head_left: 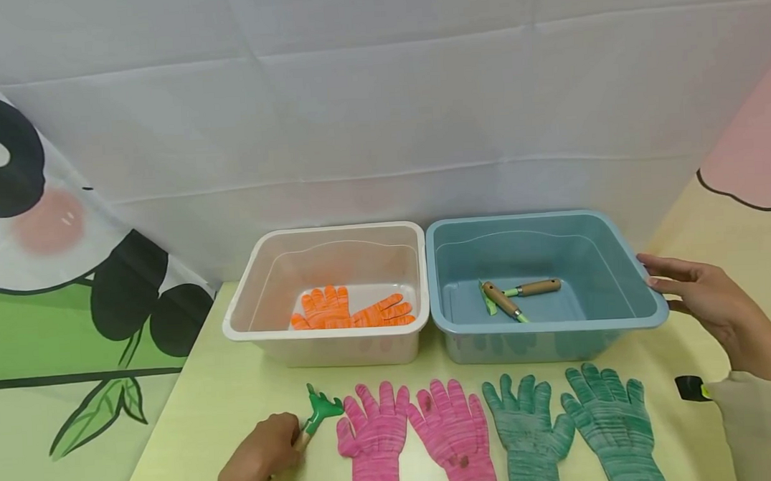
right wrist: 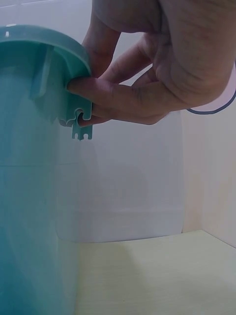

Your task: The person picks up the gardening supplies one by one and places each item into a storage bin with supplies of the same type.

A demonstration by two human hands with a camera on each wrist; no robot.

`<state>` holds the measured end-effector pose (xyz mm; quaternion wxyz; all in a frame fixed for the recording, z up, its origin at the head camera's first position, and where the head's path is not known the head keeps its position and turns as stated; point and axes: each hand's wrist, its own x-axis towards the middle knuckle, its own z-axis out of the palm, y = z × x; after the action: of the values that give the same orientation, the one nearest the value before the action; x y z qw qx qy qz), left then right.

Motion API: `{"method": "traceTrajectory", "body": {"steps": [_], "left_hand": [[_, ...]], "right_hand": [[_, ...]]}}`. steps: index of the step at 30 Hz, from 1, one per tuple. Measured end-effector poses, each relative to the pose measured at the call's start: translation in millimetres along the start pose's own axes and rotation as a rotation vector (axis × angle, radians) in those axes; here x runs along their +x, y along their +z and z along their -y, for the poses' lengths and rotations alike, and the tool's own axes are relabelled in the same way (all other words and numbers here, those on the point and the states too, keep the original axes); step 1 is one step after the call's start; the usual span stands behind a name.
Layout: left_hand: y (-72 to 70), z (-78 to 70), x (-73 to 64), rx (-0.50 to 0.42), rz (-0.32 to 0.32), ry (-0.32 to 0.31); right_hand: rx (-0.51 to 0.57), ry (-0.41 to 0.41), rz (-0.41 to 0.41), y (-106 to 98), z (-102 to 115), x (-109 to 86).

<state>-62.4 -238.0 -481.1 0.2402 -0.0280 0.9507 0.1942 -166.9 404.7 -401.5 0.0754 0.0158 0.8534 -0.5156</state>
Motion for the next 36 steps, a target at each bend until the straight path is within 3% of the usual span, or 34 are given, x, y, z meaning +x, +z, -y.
{"method": "traceTrajectory", "body": {"steps": [6,10,14,22,31,36], "left_hand": [[-3.9,1.7,2.2,0.001,0.011,0.003],[-8.6,4.7,2.0,0.025,-0.042,0.062],[-13.8,5.5,3.8,0.017,-0.061,0.072],[-21.7,0.5,4.5,-0.034,-0.061,0.107],[-24.1,-8.2,8.0,-0.097,-0.003,0.164],[-31.8,-13.9,9.2,-0.098,-0.01,0.276]], "right_hand": [[-0.022,-0.01,-0.01,1,-3,0.6],[-0.031,-0.009,-0.016,1,-3,1.5],[-0.032,0.002,-0.008,0,-4,2.6],[0.002,0.033,0.037,-3,-2,1.0],[-0.084,0.009,-0.016,2,-4,-2.3],[-0.084,0.004,-0.02,2,-7,1.4]]}}
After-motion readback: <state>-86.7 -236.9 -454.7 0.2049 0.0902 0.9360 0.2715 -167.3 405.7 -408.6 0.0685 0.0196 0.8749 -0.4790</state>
